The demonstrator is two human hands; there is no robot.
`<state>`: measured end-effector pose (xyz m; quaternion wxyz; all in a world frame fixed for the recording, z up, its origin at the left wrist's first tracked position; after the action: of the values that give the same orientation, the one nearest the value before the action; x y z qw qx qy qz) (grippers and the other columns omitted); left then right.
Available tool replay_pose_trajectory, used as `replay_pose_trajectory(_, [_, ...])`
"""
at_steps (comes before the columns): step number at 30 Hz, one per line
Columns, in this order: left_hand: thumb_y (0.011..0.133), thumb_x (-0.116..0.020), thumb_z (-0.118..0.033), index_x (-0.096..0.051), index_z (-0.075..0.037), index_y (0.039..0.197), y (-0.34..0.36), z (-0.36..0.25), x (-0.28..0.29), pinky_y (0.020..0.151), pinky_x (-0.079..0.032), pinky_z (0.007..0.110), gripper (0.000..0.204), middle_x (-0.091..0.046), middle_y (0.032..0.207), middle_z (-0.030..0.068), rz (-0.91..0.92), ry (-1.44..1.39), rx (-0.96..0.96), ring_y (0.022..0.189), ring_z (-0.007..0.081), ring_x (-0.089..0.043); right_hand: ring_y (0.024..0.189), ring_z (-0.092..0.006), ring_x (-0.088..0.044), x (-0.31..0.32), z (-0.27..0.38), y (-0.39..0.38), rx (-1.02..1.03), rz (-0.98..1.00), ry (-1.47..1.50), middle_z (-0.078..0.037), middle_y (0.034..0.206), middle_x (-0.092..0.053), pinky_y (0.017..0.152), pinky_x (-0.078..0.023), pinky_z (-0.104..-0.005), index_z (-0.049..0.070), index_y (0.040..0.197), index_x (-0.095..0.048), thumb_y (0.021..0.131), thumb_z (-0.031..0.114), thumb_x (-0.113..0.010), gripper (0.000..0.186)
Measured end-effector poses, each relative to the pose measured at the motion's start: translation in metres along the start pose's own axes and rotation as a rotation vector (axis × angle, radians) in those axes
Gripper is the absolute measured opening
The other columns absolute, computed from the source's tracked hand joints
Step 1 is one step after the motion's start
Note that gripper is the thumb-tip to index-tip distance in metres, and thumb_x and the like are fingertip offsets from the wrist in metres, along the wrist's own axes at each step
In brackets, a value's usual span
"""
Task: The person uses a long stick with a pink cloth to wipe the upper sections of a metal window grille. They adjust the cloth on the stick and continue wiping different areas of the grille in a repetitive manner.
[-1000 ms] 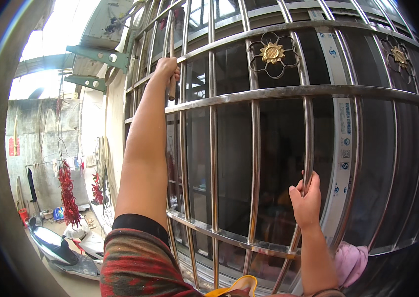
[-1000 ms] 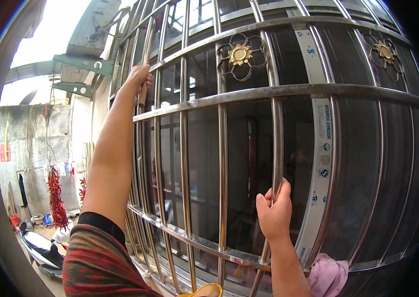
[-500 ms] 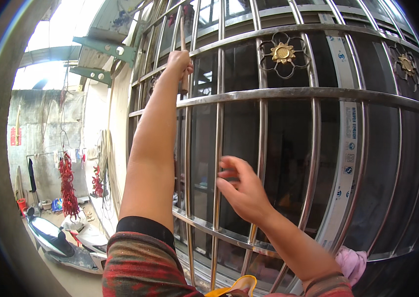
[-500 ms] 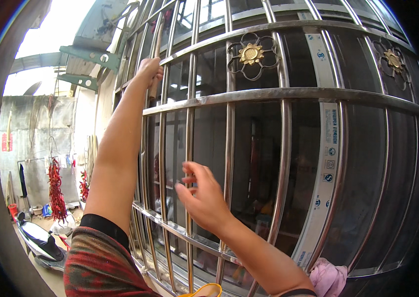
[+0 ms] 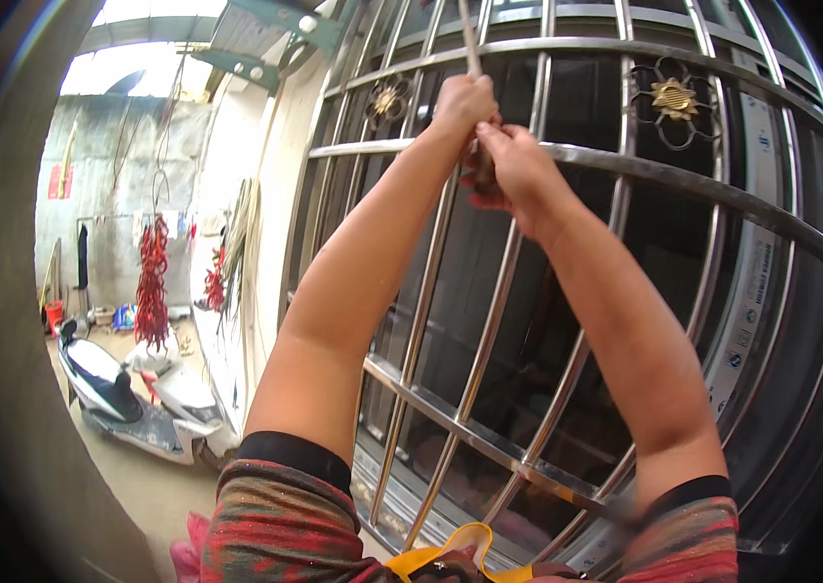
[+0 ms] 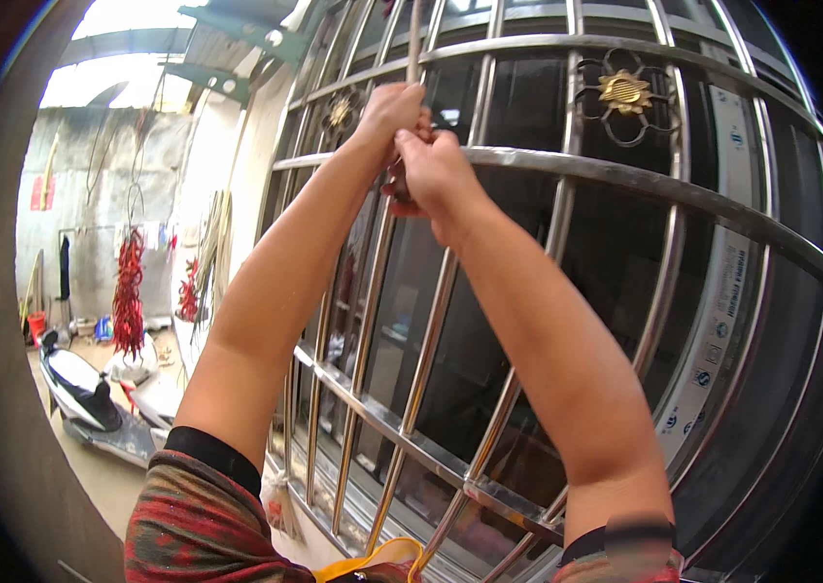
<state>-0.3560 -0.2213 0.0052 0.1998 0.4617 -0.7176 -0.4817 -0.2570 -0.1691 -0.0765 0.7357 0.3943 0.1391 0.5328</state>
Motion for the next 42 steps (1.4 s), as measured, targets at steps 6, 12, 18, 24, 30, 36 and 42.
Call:
replay_pose_trajectory(6, [0.092, -0.048, -0.020, -0.052, -0.001, 0.090, -0.009, -0.006, -0.005, 0.060, -0.053, 0.034, 0.020, -0.057, 0.077, 0.0114, 0.263, -0.304, 0.109, 0.066, 0.0214, -0.060, 0.045, -0.0067, -0.031, -0.010, -0.004, 0.014, 0.069, -0.094, 0.363, 0.004, 0.060, -0.037, 0.038, -0.023, -0.0231, 0.011, 0.088, -0.050, 0.097, 0.028, -0.041, 0.021])
replay_pose_trajectory(12, [0.090, -0.050, -0.035, -0.056, -0.006, 0.087, -0.032, 0.007, 0.011, 0.056, -0.043, 0.030, 0.029, -0.056, 0.078, 0.0043, 0.235, -0.119, 0.128, 0.065, 0.0153, -0.052, 0.044, -0.0076, -0.039, -0.011, -0.018, 0.057, 0.335, -0.314, 0.349, 0.003, 0.062, -0.046, 0.037, -0.027, -0.0237, 0.009, 0.086, -0.052, 0.095, 0.026, -0.044, 0.021])
replay_pose_trajectory(18, [0.084, -0.058, -0.010, -0.061, -0.004, 0.085, -0.034, 0.007, 0.017, 0.057, -0.048, 0.030, 0.007, -0.061, 0.077, 0.0072, 0.135, -0.169, 0.112, 0.066, 0.0150, -0.059, 0.058, -0.0115, -0.052, -0.019, -0.027, 0.072, 0.547, -0.522, 0.311, -0.006, 0.081, -0.056, 0.040, -0.037, -0.0259, 0.004, 0.105, -0.050, 0.091, 0.020, -0.044, 0.022])
replay_pose_trajectory(24, [0.087, -0.057, -0.016, -0.058, -0.004, 0.090, -0.036, 0.013, 0.016, 0.048, -0.047, 0.027, 0.013, -0.057, 0.070, 0.0058, 0.262, -0.151, 0.157, 0.056, 0.0133, -0.056, 0.056, -0.0140, -0.059, -0.005, -0.018, 0.037, 0.191, -0.167, -0.086, -0.006, 0.079, -0.061, 0.046, -0.043, -0.0246, 0.007, 0.124, -0.042, 0.091, 0.024, -0.045, 0.038])
replay_pose_trajectory(30, [0.091, -0.051, -0.017, -0.050, -0.008, 0.095, -0.022, 0.034, 0.033, 0.036, -0.038, 0.022, 0.011, -0.044, 0.064, 0.0008, 0.147, -0.119, 0.128, 0.046, 0.0091, -0.045, 0.086, -0.0320, -0.060, 0.055, 0.017, -0.026, 0.659, -0.593, -0.791, -0.013, 0.089, -0.063, 0.078, -0.046, -0.0403, 0.005, 0.101, -0.057, 0.081, 0.014, -0.053, 0.022])
replay_pose_trajectory(36, [0.091, -0.049, -0.018, -0.048, -0.009, 0.114, -0.005, 0.050, 0.051, 0.034, -0.034, 0.021, 0.024, -0.039, 0.064, 0.0007, 0.085, 0.003, 0.151, 0.045, 0.0072, -0.039, 0.100, -0.0329, -0.051, 0.059, -0.015, -0.041, 0.570, -0.559, -0.990, -0.017, 0.106, -0.054, 0.088, -0.040, -0.0411, 0.001, 0.109, -0.051, 0.079, 0.018, -0.061, 0.036])
replay_pose_trajectory(42, [0.091, -0.049, -0.018, -0.048, -0.009, 0.109, 0.036, 0.043, 0.053, 0.034, -0.034, 0.022, 0.020, -0.040, 0.063, 0.0002, 0.110, 0.012, 0.065, 0.045, 0.0087, -0.039, 0.101, -0.0298, -0.050, 0.091, 0.026, -0.104, 0.937, -0.756, -1.178, -0.015, 0.109, -0.053, 0.087, -0.041, -0.0373, 0.002, 0.119, -0.047, 0.077, 0.003, -0.059, 0.044])
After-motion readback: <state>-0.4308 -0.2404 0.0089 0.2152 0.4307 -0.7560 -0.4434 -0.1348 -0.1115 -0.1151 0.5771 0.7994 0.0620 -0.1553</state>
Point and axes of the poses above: each hand's wrist, its own y-axis towards the middle knuckle, its own x-axis out of the back of the hand, z = x × y, the point moved 5 cm from there along y, towards the middle knuckle
